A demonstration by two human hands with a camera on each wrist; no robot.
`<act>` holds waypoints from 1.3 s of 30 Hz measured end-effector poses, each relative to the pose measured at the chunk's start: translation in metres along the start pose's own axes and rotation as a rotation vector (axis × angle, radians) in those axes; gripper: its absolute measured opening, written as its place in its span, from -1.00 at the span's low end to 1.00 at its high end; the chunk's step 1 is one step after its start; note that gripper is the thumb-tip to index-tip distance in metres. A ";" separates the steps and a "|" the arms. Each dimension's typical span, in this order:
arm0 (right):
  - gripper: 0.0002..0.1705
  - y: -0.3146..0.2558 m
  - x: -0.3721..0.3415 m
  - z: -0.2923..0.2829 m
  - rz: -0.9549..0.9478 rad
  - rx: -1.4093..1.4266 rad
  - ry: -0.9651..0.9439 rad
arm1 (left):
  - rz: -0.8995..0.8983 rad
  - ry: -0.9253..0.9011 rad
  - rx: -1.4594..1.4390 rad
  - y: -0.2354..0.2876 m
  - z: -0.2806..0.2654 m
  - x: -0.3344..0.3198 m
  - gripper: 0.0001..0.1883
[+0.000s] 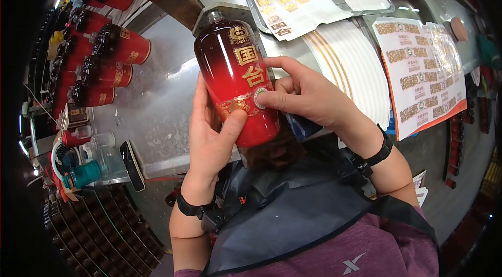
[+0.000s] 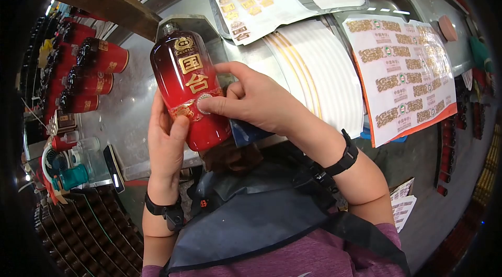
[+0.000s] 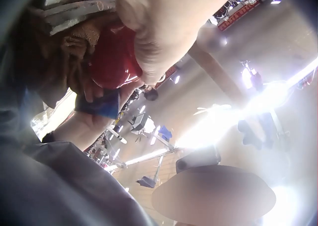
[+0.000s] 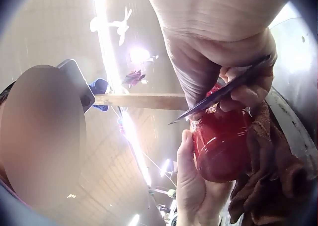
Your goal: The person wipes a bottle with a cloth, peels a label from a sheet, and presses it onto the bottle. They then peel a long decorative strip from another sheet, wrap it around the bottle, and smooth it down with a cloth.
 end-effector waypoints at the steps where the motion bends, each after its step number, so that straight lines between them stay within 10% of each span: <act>1: -0.20 0.000 0.000 0.000 0.004 -0.021 0.010 | 0.003 0.001 0.000 0.000 0.000 0.001 -0.10; 18: -0.14 -0.025 0.000 0.000 -0.063 -0.356 0.109 | 0.006 -0.008 -0.044 0.000 -0.001 0.001 -0.18; 39: -0.41 -0.007 0.007 -0.003 -0.016 -0.082 0.099 | -0.030 0.066 -0.016 0.005 0.011 0.012 -0.20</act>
Point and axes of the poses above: each hand's wrist, its own x-axis towards the middle knuckle, its own z-axis out of the palm, y = z × x, the point moved 8 cm from there along x, towards the middle knuckle, and after that the axes turned 3 degrees about -x, right-handed, at the moved point
